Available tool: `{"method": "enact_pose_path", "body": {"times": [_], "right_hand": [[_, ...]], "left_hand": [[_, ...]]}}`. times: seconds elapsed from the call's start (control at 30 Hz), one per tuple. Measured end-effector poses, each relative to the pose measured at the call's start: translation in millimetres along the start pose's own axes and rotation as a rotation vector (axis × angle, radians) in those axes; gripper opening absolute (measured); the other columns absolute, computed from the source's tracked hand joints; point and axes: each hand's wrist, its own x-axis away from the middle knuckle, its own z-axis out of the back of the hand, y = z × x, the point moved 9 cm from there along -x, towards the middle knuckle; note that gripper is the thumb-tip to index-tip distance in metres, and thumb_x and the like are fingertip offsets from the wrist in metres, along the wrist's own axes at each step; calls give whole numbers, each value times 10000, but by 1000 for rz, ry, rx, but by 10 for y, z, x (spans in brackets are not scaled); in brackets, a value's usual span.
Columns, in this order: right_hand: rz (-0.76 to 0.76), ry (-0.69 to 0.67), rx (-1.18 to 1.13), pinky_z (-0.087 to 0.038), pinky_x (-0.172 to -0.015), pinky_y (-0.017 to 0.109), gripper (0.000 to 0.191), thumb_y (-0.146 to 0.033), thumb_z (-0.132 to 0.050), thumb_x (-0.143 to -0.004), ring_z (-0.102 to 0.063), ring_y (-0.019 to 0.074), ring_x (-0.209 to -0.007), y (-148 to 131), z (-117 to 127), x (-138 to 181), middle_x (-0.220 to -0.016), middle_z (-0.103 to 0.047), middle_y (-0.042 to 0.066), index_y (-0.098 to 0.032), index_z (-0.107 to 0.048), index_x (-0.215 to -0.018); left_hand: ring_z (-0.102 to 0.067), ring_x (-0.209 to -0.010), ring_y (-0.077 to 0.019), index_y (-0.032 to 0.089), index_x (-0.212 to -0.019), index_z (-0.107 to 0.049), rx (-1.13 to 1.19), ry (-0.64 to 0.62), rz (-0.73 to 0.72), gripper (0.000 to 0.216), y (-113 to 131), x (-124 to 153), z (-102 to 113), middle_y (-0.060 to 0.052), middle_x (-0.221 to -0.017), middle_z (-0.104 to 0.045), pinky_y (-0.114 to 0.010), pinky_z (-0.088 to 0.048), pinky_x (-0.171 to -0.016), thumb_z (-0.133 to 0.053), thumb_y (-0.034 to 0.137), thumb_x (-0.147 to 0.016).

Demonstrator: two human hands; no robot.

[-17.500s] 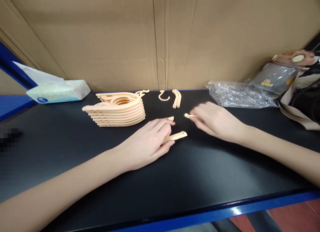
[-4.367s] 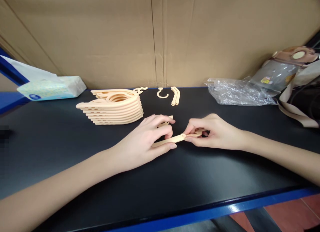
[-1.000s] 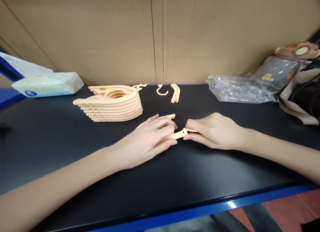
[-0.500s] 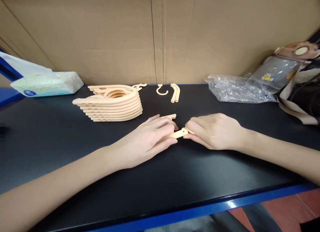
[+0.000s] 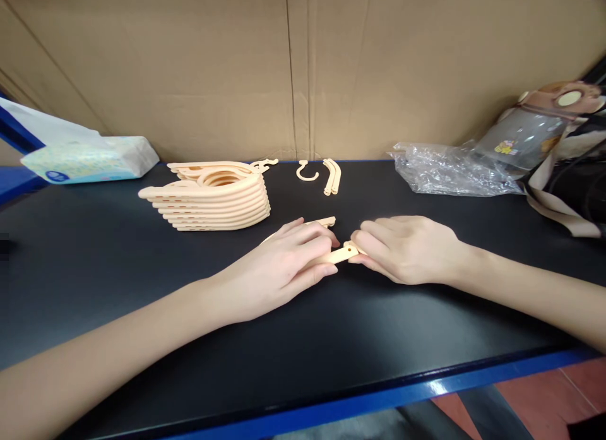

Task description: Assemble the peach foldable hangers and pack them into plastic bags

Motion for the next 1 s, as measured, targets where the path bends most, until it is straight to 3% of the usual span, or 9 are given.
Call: {"method": "enact_pose_path", "body": {"times": [0.47,0.67,1.0], "right_hand": [[27,-7,61,-261,-477,291,422,-310,-285,-1037,-418,132,-461,-32,3,-6,-586,-518,-4,-181,-532,-719],[39,7,77,-267,-483,290,406,-307,-322,-1030,-407,134,-474,-42,35,-15,-582,-512,-9,-185,-530,-704],[17,72,-63,-323,-530,269,423,-317,-317,-1029,-432,134,-531,-11,63,-23,-602,-523,-10,-181,-559,-710]], "left_hand": [[-495,-1174,-200,203,-822,-474,1,27,-27,232,17,-4,19,-46,-1166,-564,-422,-255,-1135,-379,283,-1019],[-521,-1105,-193,200,-810,-469,-4,32,-51,236,47,-18,42,-51,-1143,-568,-370,-340,-1047,-383,271,-1017],[-436,-1278,-212,204,-870,-497,-12,-21,-18,204,-2,-2,-7,-35,-1154,-560,-361,-256,-1099,-381,277,-1022]]}}
